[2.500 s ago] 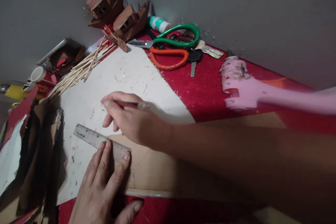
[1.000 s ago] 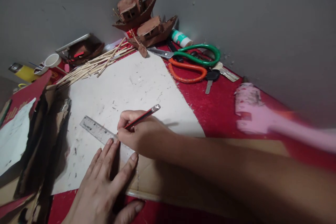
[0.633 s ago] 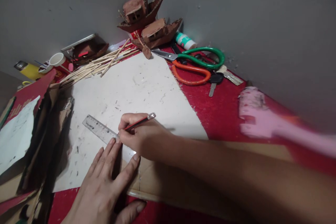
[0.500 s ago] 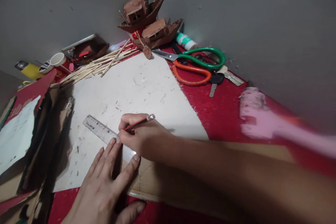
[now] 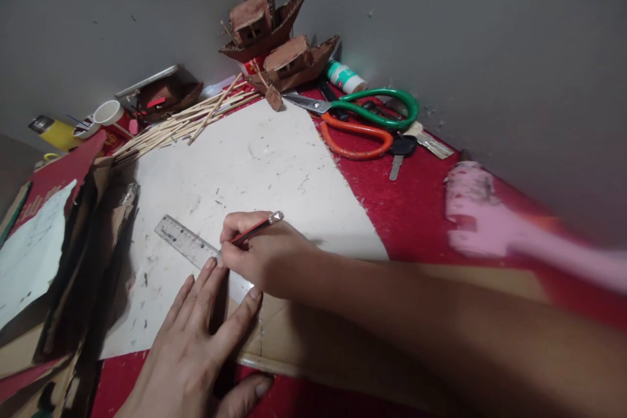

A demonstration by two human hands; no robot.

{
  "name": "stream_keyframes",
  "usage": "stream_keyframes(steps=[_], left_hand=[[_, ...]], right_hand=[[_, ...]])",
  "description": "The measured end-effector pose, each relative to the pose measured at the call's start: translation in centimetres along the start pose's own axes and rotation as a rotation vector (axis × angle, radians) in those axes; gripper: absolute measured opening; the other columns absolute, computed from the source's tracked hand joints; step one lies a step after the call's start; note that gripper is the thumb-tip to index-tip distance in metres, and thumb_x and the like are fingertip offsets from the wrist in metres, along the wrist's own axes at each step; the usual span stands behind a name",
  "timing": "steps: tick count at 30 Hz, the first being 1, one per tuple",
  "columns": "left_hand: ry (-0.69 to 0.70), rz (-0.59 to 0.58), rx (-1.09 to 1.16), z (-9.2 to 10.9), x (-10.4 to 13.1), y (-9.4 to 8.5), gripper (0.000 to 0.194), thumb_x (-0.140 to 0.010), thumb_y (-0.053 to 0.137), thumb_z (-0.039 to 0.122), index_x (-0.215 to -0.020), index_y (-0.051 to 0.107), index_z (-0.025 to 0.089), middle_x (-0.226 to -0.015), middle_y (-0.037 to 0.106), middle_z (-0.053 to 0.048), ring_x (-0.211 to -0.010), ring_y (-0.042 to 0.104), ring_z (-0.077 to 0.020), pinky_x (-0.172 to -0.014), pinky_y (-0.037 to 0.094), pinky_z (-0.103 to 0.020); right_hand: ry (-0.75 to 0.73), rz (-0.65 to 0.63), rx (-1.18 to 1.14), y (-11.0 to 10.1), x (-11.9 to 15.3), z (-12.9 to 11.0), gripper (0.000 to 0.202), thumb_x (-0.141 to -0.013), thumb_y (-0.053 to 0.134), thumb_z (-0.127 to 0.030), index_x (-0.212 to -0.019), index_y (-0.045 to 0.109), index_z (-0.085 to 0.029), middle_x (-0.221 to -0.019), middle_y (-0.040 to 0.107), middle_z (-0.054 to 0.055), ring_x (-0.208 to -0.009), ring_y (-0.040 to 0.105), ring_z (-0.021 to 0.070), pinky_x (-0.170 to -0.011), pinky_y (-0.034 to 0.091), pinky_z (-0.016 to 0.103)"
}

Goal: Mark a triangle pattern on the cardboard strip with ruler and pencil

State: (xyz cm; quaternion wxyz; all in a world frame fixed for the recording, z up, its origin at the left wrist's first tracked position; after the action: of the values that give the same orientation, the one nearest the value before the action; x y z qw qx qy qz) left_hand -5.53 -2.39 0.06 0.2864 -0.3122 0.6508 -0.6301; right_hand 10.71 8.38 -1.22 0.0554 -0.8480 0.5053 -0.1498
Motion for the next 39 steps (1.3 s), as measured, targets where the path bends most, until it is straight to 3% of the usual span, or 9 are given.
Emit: stream_keyframes(steps=[6, 13, 21, 34, 39], left_hand=[[0.011, 0.015, -0.008, 0.0, -0.1, -0.1, 0.092, -0.075, 0.072, 0.055, -0.152, 0.034, 0.022, -0.15, 0.034, -0.035, -0.138, 0.036, -0.0497, -0.092, 0.051, -0.064], [-0.009, 0.023, 0.005, 0.2, -0.3, -0.3, 0.089, -0.073, 0.074, 0.055, -0.148, 0.04, 0.022, -0.147, 0.039, -0.034, -0.137, 0.039, -0.0489, -0.091, 0.052, -0.064], [-0.013, 0.048, 0.014, 0.4, -0.5, -0.8, 0.082, -0.075, 0.072, 0.051, -0.145, 0.044, 0.021, -0.145, 0.043, -0.033, -0.135, 0.042, -0.0479, -0.092, 0.053, -0.063], [-0.03, 0.06, 0.024, 0.4, -0.2, -0.7, 0.083, -0.077, 0.071, 0.047, -0.149, 0.039, 0.022, -0.149, 0.038, -0.03, -0.14, 0.037, -0.0449, -0.097, 0.049, -0.062], [-0.022, 0.08, 0.015, 0.5, -0.5, -0.9, 0.082, -0.075, 0.072, 0.05, -0.146, 0.044, 0.02, -0.146, 0.043, -0.03, -0.136, 0.043, -0.0458, -0.093, 0.053, -0.061]], right_hand=[[0.023, -0.056, -0.018, -0.3, 0.0, 0.1, 0.007, -0.074, 0.055, -0.021, -0.074, 0.062, -0.02, -0.073, 0.066, -0.001, -0.063, 0.052, 0.0132, -0.056, 0.038, 0.026], [0.013, -0.103, -0.025, -0.7, 0.1, -0.3, 0.005, -0.074, 0.054, -0.019, -0.071, 0.058, -0.02, -0.059, 0.055, -0.004, -0.055, 0.046, 0.0112, -0.05, 0.034, 0.024], [-0.048, -0.091, 0.013, -1.0, 0.1, -0.6, 0.008, -0.071, 0.054, -0.013, -0.068, 0.059, -0.018, -0.062, 0.06, -0.002, -0.059, 0.05, 0.0117, -0.054, 0.037, 0.023], [-0.059, -0.143, 0.149, -2.4, 1.1, -1.5, 0.013, -0.07, 0.053, -0.014, -0.059, 0.05, -0.02, -0.055, 0.05, -0.003, -0.056, 0.044, 0.0114, -0.051, 0.032, 0.023], [0.029, -0.218, 0.144, -3.0, 1.7, -1.7, 0.01, -0.07, 0.054, -0.017, -0.062, 0.051, -0.02, -0.055, 0.047, -0.004, -0.054, 0.041, 0.0112, -0.048, 0.031, 0.024]])
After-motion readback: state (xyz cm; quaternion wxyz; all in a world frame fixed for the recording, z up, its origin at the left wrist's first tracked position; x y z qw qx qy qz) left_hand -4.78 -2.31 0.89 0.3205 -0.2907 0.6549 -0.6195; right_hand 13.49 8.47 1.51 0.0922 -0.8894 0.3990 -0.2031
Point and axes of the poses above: each hand's wrist, its own x-axis away from the middle knuckle, its own y-axis out of the palm, z = x × y, the point moved 1 cm from there along -x, towards the middle knuckle
